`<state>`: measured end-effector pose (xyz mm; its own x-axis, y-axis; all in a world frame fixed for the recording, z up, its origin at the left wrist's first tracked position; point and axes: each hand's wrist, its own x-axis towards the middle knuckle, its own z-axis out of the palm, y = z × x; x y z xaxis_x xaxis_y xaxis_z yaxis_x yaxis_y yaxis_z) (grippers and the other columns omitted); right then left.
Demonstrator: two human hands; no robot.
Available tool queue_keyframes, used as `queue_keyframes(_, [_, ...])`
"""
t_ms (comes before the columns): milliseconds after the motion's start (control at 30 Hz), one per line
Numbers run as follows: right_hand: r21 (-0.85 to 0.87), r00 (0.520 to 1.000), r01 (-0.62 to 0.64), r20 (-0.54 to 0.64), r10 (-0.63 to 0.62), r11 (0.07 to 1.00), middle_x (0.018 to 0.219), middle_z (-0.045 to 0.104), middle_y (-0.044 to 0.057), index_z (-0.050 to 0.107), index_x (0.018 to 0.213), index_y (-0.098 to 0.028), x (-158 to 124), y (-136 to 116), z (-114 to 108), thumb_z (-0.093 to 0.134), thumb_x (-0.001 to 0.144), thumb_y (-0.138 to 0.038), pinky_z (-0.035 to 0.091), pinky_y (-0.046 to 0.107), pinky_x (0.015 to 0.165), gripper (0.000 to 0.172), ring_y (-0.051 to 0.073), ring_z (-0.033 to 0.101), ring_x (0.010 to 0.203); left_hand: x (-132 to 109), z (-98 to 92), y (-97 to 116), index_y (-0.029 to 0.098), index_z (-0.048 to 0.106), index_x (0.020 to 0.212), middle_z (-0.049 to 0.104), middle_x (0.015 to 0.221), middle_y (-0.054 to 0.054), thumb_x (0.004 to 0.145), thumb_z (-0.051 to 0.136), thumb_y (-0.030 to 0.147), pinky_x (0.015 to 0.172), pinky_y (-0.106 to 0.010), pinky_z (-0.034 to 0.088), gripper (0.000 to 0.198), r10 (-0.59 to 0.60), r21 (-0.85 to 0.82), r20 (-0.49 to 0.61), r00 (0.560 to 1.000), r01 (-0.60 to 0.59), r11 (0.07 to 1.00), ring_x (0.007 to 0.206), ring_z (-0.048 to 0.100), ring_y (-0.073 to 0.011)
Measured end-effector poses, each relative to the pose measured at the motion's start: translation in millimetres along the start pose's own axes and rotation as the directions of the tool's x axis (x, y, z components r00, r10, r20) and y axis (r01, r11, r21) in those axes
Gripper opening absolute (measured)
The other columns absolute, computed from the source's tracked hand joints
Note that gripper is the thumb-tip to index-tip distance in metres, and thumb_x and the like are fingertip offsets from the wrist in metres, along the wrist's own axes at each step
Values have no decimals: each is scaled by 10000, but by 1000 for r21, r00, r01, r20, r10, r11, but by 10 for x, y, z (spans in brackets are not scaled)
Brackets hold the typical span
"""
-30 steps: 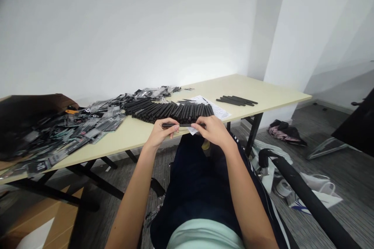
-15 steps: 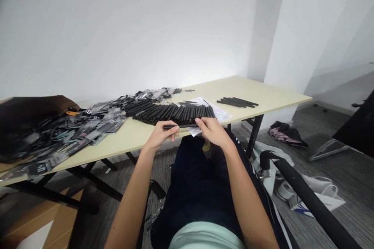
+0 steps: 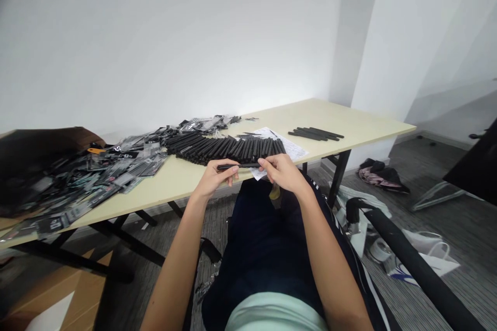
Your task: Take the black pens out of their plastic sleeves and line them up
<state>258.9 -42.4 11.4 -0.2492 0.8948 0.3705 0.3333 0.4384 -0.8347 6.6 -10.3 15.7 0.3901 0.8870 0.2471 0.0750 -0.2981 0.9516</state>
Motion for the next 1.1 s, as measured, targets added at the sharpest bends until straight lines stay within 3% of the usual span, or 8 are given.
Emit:
queue_keyframes(100, [-11,999,-45,-11,45,999,466,547,-11,710,758,-170,3,33,14,511,992,-640,367,272,497,561,143,487,436,-2,-12,2,111,816,1068,761,757,-67,770,875,410,524,-239,508,426,8,76,20,1000,-9,997,494,602,-109])
queue_keyframes(267, [-72,997,-55,-56,51,996,451,524,-9,721,736,-167,11,49,20,522,982,-638,327,270,469,568,133,440,428,4,-3,2,106,808,1071,771,792,-80,775,872,412,538,-244,513,430,17,123,57,998,-24,992,508,618,-116])
queue_keyframes(467, [-100,999,-27,-31,24,995,460,534,-6,716,738,-169,16,26,44,521,991,-594,357,275,498,532,143,470,449,11,14,-13,99,737,913,745,763,-73,833,815,473,519,-227,493,391,38,133,124,992,-55,990,500,600,-102])
queue_keyframes(667, [-46,1000,3,4,-2,999,511,561,-2,552,586,-196,14,21,32,552,983,-515,364,263,511,509,120,468,467,-4,57,17,96,706,887,730,746,-78,913,718,505,512,-230,474,411,40,184,179,983,-73,980,479,591,-104])
queue_keyframes(900, [-55,1000,-4,-18,3,998,528,591,9,587,599,-188,2,-28,26,550,981,-502,365,271,517,496,123,476,466,-30,89,69,119,675,820,651,671,-22,972,620,524,492,-202,396,436,45,305,213,976,-110,946,466,518,-78])
queue_keyframes(1100, [-53,999,29,-18,-30,998,516,551,-1,607,606,-185,0,-33,40,553,981,-477,358,280,534,478,130,466,485,-25,47,75,126,670,795,683,713,-42,994,572,530,523,-218,422,461,41,333,263,964,-130,934,490,563,-95])
